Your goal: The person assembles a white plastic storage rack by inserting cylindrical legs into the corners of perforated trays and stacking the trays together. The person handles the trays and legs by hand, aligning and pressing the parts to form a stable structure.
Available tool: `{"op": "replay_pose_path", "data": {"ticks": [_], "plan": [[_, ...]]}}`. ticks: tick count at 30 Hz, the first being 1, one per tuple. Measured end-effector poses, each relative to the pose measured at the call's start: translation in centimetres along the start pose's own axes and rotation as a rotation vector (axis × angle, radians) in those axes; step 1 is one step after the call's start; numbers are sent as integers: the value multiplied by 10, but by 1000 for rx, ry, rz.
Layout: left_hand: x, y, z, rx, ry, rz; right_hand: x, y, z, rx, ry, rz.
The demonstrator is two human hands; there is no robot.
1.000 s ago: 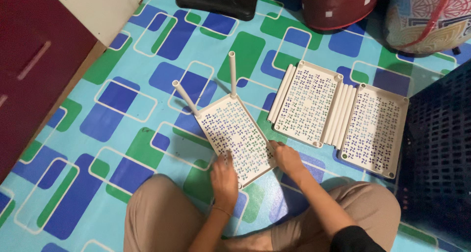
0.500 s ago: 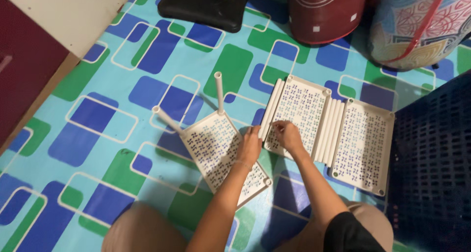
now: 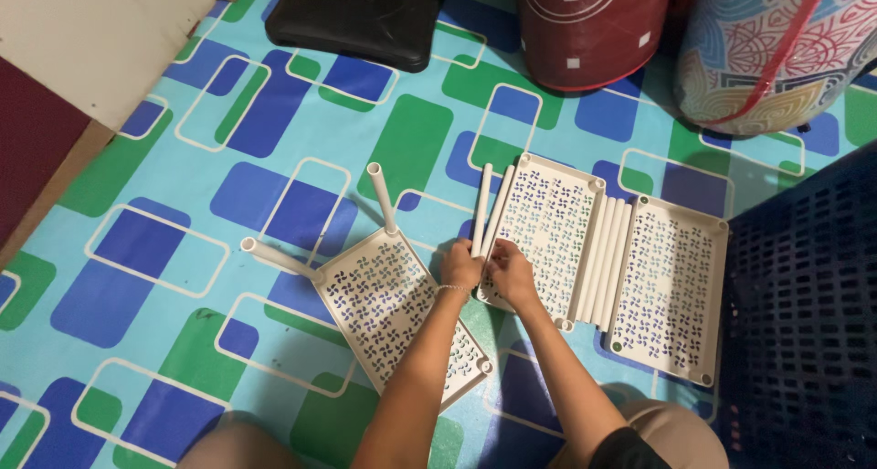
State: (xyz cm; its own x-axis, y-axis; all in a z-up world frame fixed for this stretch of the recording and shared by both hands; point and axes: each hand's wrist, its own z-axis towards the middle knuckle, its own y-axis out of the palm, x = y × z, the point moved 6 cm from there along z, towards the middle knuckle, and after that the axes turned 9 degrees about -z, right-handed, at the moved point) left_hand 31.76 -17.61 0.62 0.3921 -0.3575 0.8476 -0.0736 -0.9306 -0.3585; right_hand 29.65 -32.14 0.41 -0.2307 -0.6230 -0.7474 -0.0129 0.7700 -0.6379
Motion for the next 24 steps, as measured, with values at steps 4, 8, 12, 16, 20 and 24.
{"op": "replay_pose_path", "data": {"ticks": [4, 8, 12, 16, 20, 24], "plan": [[2, -1, -3, 6, 70, -19, 0, 1, 3, -21, 17, 7], [-15, 1, -2, 24, 73, -46, -13, -11, -8, 93, -70, -27], [-26, -10, -17, -151, 210, -494, -34, -13, -27, 198, -97, 69], [-24, -43, -66, -324, 156, -804, -52, 2, -44, -52, 153, 574], [-5, -90, -112, -335, 185, -872, -102, -4, -77, -153, -84, 619], [0, -133, -149, -248, 208, -798, -143, -9, -114, -296, -205, 705]]}}
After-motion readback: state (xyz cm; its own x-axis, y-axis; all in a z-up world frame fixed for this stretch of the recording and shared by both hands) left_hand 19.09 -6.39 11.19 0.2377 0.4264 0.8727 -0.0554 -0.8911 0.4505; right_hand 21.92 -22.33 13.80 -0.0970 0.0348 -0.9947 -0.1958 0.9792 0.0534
